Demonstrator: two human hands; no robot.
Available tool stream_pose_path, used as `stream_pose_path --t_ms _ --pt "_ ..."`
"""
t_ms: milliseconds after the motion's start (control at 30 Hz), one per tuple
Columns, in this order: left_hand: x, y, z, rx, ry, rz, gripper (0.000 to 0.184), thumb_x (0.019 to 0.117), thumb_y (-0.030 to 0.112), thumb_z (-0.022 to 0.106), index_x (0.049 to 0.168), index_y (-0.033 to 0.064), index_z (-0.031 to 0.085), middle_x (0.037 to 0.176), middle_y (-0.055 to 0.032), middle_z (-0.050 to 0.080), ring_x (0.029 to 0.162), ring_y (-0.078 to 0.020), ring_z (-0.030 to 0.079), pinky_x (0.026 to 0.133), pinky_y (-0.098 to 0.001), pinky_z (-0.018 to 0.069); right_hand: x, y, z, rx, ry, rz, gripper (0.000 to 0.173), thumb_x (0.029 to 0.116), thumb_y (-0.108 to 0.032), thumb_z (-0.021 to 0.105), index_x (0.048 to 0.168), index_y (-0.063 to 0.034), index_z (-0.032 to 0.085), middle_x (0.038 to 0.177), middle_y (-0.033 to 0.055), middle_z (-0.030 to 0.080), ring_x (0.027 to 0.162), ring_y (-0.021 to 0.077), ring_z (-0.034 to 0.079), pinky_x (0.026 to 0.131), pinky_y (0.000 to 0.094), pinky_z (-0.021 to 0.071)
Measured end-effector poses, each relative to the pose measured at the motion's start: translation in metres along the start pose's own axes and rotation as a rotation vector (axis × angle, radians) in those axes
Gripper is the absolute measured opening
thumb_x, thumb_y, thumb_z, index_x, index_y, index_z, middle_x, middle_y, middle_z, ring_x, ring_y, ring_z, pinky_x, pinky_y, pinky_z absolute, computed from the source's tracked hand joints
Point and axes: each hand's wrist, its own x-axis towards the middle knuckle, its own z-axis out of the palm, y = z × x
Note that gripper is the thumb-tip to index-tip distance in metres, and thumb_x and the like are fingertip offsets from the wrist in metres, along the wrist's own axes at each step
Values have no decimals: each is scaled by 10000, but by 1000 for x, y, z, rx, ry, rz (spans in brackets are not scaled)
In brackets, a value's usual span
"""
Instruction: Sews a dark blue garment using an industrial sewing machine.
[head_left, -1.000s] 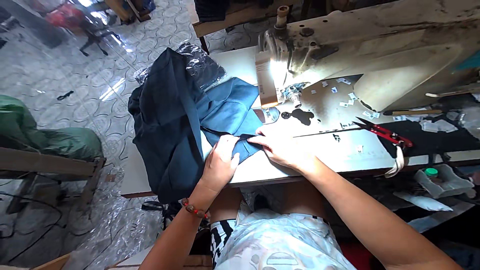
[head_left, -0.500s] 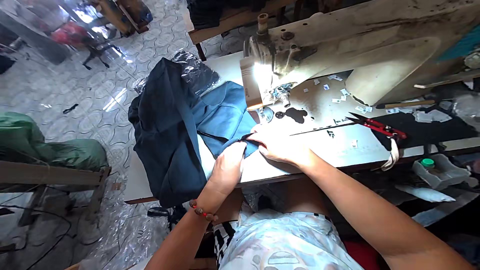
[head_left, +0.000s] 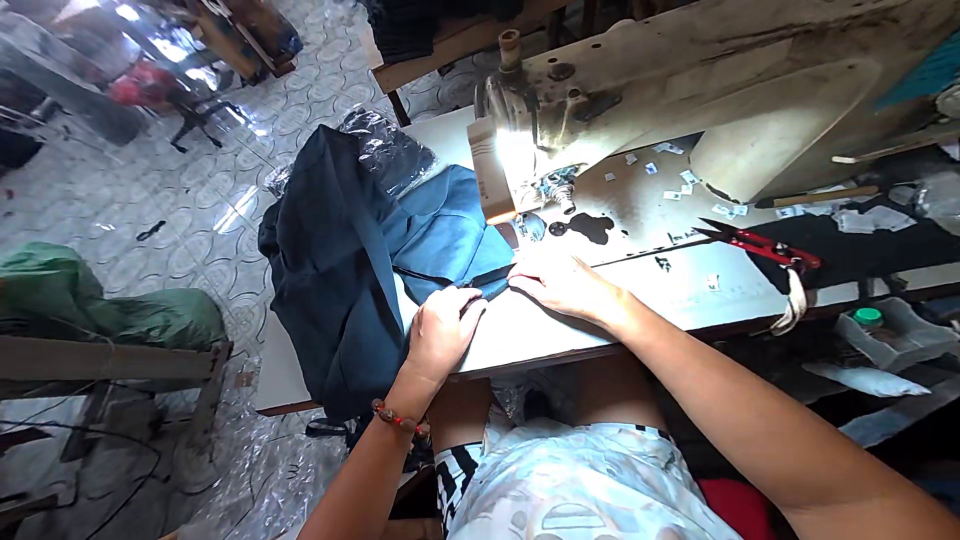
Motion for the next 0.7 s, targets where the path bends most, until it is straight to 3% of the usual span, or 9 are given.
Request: stream_pose_path --t_ms 133,233,300,500,633,700 --pt "1 -1 -1 -41 0 -16 323 976 243 671 1268 111 716 1033 -69 747 892 -203 702 830 -427 577 3 -1 1 3 -2 19 253 983 -177 586 866 -32 756 904 118 705 911 276 686 790 443 536" --pt "3 6 0 28 -48 -20 412 946 309 705 1347 217 695 974 -113 714 909 -288 684 813 -494 554 3 -2 1 -2 -26 41 263 993 -211 586 890 -42 759 922 116 701 921 275 682 801 452 534" --pt "3 7 6 57 -35 -8 307 952 343 699 1235 243 763 897 -91 662 869 -268 655 773 -476 534 3 -3 1 1 -34 45 256 991 -202 587 895 -48 766 919 111 701 922 268 679 804 447 530" --pt "-3 -2 5 -13 47 35 121 929 224 736 962 125 797 896 -52 689 879 -195 679 810 -415 569 1 -1 2 3 -19 31 264 982 -211 594 854 -60 768 912 100 704 919 266 679 794 444 530" --pt "-10 -8 2 -18 44 48 155 871 224 805 882 73 769 963 -80 682 928 -205 672 834 -381 573 -1 -1 2 19 -26 30 231 973 -210 621 910 -58 783 988 122 722 976 282 689 835 465 540" --pt "-9 -7 2 -26 52 58 200 857 247 819 939 72 768 1010 -83 709 963 -198 694 853 -389 585 -2 -2 1 36 -32 35 220 964 -214 632 934 -63 790 1004 123 723 991 280 683 844 455 535"
